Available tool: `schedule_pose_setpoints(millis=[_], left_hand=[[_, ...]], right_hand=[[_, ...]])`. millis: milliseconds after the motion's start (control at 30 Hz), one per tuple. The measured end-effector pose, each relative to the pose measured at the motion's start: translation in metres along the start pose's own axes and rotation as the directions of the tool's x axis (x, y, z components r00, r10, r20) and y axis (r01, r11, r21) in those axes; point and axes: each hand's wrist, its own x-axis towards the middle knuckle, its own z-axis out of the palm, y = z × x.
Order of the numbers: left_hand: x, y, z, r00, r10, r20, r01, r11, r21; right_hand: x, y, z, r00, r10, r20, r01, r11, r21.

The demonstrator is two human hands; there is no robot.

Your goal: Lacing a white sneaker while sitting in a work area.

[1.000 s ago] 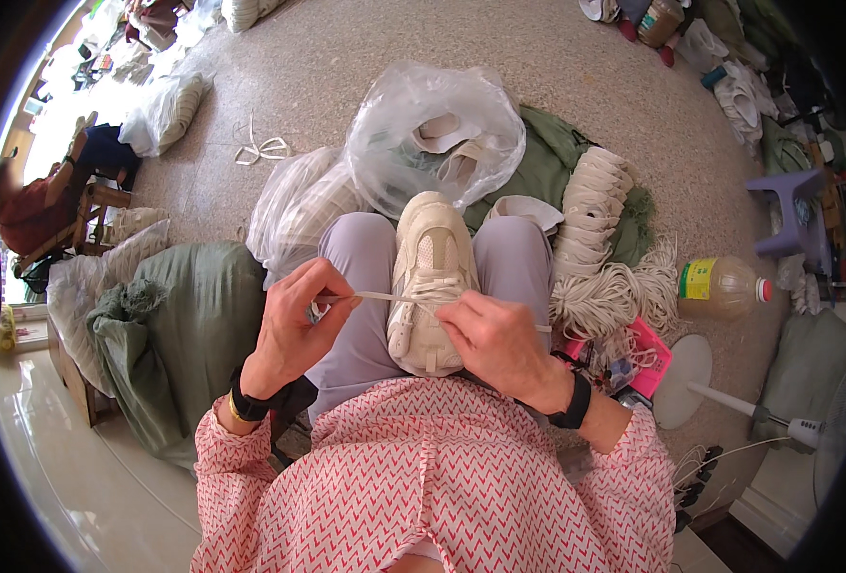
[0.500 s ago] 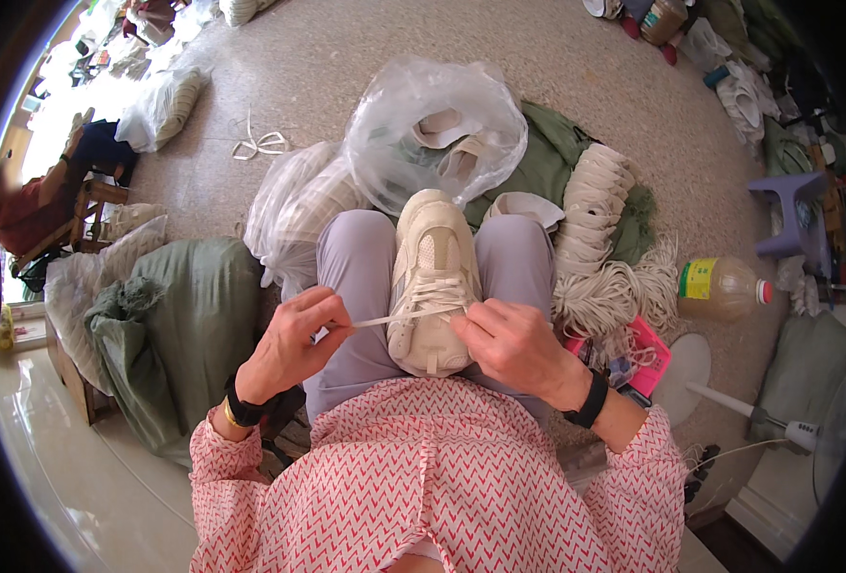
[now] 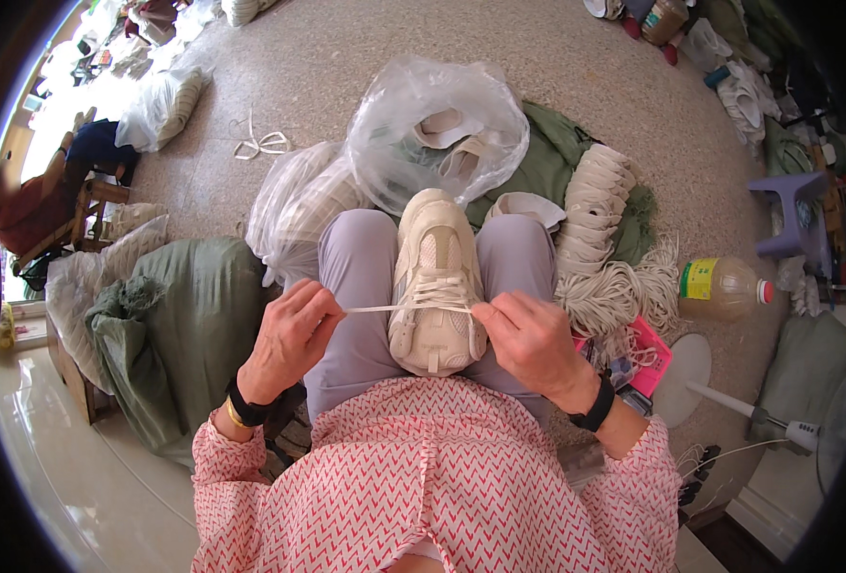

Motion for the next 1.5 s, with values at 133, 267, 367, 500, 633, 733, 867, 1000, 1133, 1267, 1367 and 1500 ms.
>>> schedule_pose_setpoints(millis=[133, 267, 367, 500, 633, 733, 867, 1000, 1133, 1267, 1367, 1500], left_hand=[[-0.010, -0.002, 0.005, 0.997, -0.013, 0.074, 0.010, 0.999, 0.037], [-0.020, -0.007, -0.001, 0.996, -0.085, 0.036, 0.083, 0.994, 0.070], [-0.025, -0.013, -0.008, 0.993, -0.116, 0.003, 0.115, 0.990, 0.082], [-0.037, -0.023, -0.020, 0.986, -0.169, -0.005, 0.169, 0.980, 0.101], [-0.056, -0.030, -0.034, 0.971, -0.239, -0.031, 0.241, 0.955, 0.175], [-0.065, -0.041, -0.045, 0.969, -0.230, -0.096, 0.245, 0.945, 0.217], [-0.087, -0.064, -0.065, 0.939, -0.304, -0.160, 0.342, 0.874, 0.346], [-0.112, -0.090, -0.087, 0.874, -0.438, -0.212, 0.482, 0.838, 0.255], [-0.135, -0.122, -0.115, 0.818, -0.502, -0.280, 0.561, 0.805, 0.193], [-0.161, -0.157, -0.152, 0.701, -0.612, -0.365, 0.688, 0.716, 0.121], [-0.191, -0.188, -0.179, 0.621, -0.660, -0.423, 0.743, 0.668, 0.048], [-0.215, -0.211, -0.209, 0.583, -0.654, -0.482, 0.783, 0.610, 0.121]], right_hand=[[-0.013, 0.000, -0.001, 0.999, 0.044, -0.013, -0.043, 0.998, 0.052], [-0.032, 0.010, -0.010, 0.987, 0.153, -0.047, -0.151, 0.987, 0.046], [-0.048, 0.017, -0.018, 0.921, 0.371, -0.120, -0.361, 0.928, 0.094], [-0.078, 0.033, -0.033, 0.851, 0.506, -0.141, -0.498, 0.863, 0.088], [-0.117, 0.055, -0.044, 0.732, 0.660, -0.169, -0.656, 0.750, 0.084], [-0.151, 0.077, -0.046, 0.660, 0.722, -0.206, -0.720, 0.687, 0.101], [-0.192, 0.108, -0.047, 0.620, 0.760, -0.193, -0.754, 0.646, 0.122], [-0.220, 0.130, -0.044, 0.509, 0.837, -0.200, -0.809, 0.545, 0.219], [-0.264, 0.163, -0.044, 0.389, 0.900, -0.197, -0.856, 0.432, 0.285], [-0.303, 0.192, -0.053, 0.361, 0.901, -0.242, -0.861, 0.422, 0.284], [-0.321, 0.209, -0.062, 0.322, 0.921, -0.221, -0.873, 0.379, 0.308], [-0.346, 0.232, -0.067, 0.267, 0.940, -0.211, -0.867, 0.330, 0.373]])
